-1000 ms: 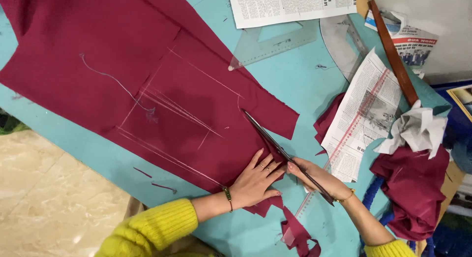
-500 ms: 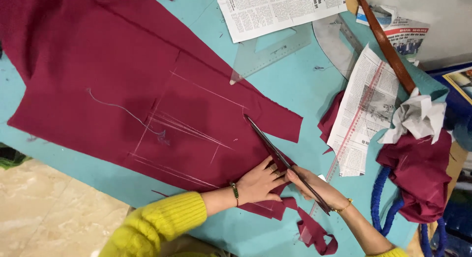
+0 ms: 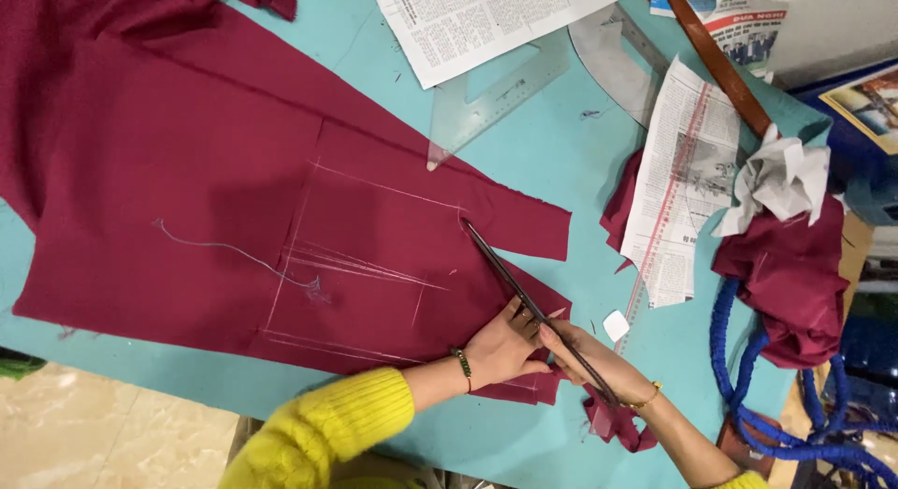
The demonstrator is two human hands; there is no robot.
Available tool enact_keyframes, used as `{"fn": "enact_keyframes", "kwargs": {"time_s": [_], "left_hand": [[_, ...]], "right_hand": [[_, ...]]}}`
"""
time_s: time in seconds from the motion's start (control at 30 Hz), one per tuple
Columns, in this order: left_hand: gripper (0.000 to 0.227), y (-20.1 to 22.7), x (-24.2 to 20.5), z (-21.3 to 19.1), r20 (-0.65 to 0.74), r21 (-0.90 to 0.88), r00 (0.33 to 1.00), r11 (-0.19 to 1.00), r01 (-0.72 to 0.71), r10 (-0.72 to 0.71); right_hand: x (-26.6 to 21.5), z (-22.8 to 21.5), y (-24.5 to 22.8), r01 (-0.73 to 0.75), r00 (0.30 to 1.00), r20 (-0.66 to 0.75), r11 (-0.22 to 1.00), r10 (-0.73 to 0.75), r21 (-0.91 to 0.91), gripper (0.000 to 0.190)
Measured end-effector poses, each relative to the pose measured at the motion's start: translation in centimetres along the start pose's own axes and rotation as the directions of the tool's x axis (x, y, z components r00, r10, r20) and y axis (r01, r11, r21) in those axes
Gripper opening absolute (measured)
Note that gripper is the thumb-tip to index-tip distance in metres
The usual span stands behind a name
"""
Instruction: The person uses a ruler and chalk to mark lines on a piece of maroon fabric laid on a table. They then use scissors to cut the fabric along the marked lines, separating the pattern from the rest of the material.
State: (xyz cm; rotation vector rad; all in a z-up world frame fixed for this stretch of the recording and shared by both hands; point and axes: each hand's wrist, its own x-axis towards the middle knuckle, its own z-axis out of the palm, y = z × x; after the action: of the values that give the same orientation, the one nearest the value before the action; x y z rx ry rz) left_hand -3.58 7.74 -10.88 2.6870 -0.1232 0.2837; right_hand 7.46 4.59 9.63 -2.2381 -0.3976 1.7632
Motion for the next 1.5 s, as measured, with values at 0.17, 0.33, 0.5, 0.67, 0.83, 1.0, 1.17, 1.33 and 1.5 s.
{"fn": "enact_keyframes", "kwargs": {"time_s": [0.17, 0.33, 0.5, 0.67, 0.83, 1.0, 1.17, 1.33, 1.5], "left_hand": [[0.087, 0.1, 0.1, 0.4, 0.097, 0.054, 0.995, 0.998, -0.02, 0.015], [0.085, 0.1, 0.2, 1.2, 0.139, -0.013, 0.99, 1.0, -0.011, 0.013], [0.076, 0.1, 0.5, 1.5, 0.163, 0.027, 0.987, 1.0, -0.01, 0.006], [0.082, -0.3, 1.0, -1.4, 0.382, 0.144, 0.923, 0.984, -0.103, 0.041], [0.091, -0.3, 0.1, 0.0, 0.092, -0.038, 0.995, 0.999, -0.028, 0.032], [0.075, -0.3, 0.6, 0.5, 0.142, -0.01, 0.989, 1.0, -0.03, 0.031], [0.078, -0.5, 0.6, -0.7, 0.059, 0.116, 0.998, 0.993, -0.029, 0.023], [0.089, -0.5, 0.7, 0.7, -0.063, 0.007, 0.998, 1.0, -0.023, 0.023], [0.089, -0.6, 0.8, 0.3, -0.015, 0.077, 0.999, 0.996, -0.039, 0.04]], "right_hand": [[-0.9, 1.8, -2.1, -0.03, 0.999, -0.007, 0.995, 0.031, 0.098, 0.051], [-1.7, 3.0, -3.4, -0.008, 0.999, -0.032, 0.994, 0.012, 0.105, 0.056], [-0.1, 4.0, -0.6, -0.079, 0.997, 0.023, 0.932, 0.076, 0.354, 0.05], [-1.2, 5.3, -2.7, -0.114, 0.99, -0.04, 0.929, 0.137, 0.352, 0.042], [-0.3, 6.5, -1.9, 0.009, 0.999, -0.043, 0.94, 0.006, 0.34, 0.042], [0.9, 7.5, -0.6, -0.116, 0.992, 0.034, 0.785, 0.121, 0.609, 0.045], [-0.3, 8.5, -3.2, -0.153, 0.985, 0.035, 0.769, 0.168, 0.621, 0.054], [-0.7, 9.2, -5.4, -0.161, 0.978, -0.018, 0.816, 0.206, 0.555, 0.06], [-0.2, 9.6, -5.2, -0.118, 0.985, -0.059, 0.879, 0.163, 0.462, 0.059]]}}
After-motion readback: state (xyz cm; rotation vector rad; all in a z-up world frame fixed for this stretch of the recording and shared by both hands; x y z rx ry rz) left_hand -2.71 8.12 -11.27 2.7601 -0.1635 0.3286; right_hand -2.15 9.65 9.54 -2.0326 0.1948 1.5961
